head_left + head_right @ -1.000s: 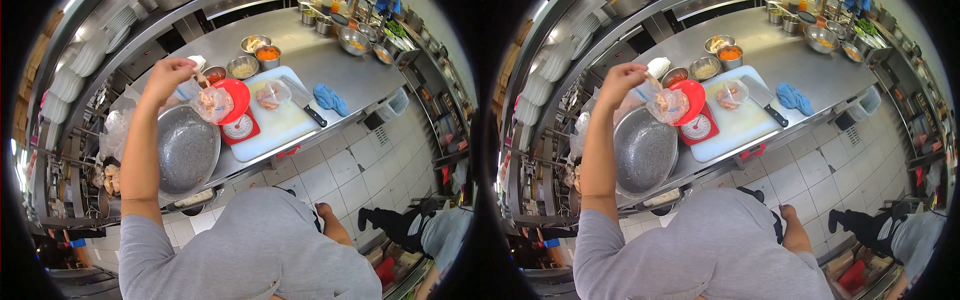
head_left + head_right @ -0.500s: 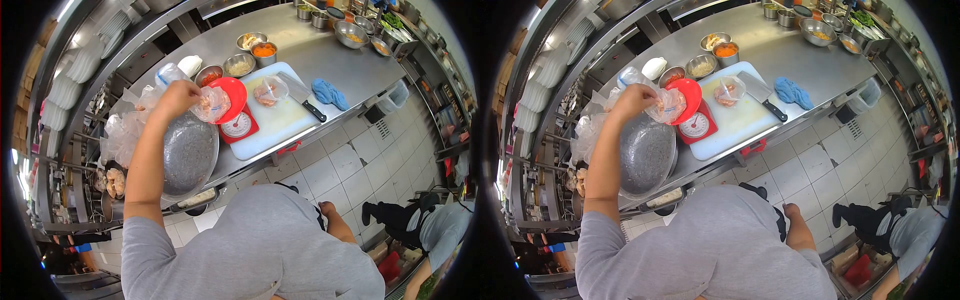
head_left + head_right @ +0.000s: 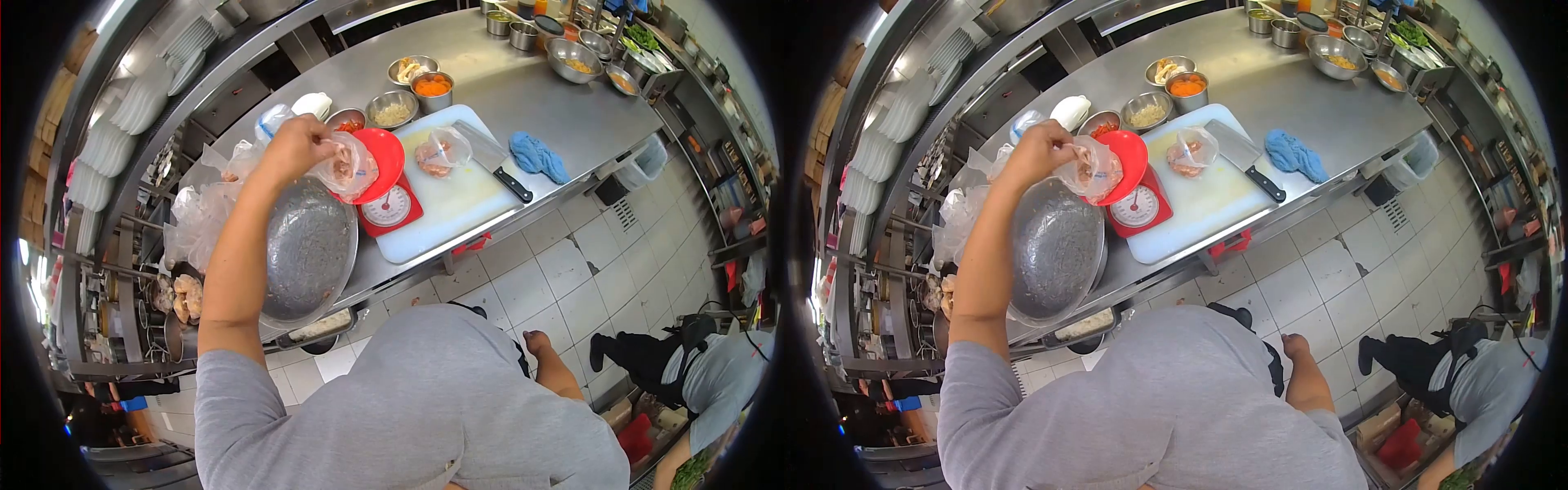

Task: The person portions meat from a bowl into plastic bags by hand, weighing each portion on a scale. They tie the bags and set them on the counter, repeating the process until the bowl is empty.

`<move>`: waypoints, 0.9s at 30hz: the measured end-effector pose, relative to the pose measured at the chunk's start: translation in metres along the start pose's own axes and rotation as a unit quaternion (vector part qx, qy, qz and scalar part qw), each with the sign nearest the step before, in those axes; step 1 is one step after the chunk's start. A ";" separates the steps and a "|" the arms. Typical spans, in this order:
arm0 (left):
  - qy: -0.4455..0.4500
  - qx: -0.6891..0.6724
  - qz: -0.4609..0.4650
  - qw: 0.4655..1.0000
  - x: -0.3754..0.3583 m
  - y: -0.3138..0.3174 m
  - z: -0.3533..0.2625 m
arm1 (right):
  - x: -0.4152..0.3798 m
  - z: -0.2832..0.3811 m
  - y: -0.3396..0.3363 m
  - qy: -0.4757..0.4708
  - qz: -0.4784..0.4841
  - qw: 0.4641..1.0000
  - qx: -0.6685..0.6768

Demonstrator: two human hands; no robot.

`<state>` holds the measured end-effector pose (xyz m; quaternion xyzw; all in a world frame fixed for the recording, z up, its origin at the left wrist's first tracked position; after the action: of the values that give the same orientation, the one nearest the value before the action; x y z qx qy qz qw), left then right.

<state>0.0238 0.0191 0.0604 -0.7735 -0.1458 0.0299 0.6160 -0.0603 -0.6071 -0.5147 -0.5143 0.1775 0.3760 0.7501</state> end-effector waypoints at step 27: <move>-0.072 0.215 0.139 0.964 0.002 0.060 0.003 | -0.013 0.018 -0.007 0.028 0.011 0.999 0.037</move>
<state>0.0360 0.0108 0.0023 -0.6316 -0.0712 0.2018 0.7452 -0.0662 -0.5974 -0.4946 -0.4949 0.2177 0.3629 0.7590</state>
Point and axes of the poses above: each hand's wrist, its own x-axis towards the middle knuckle, its own y-axis out of the palm, z = x × y, the point moved 5 cm from there along x, towards the middle knuckle, and after that the axes turned 11 degrees about -y, right-handed, at the moved point
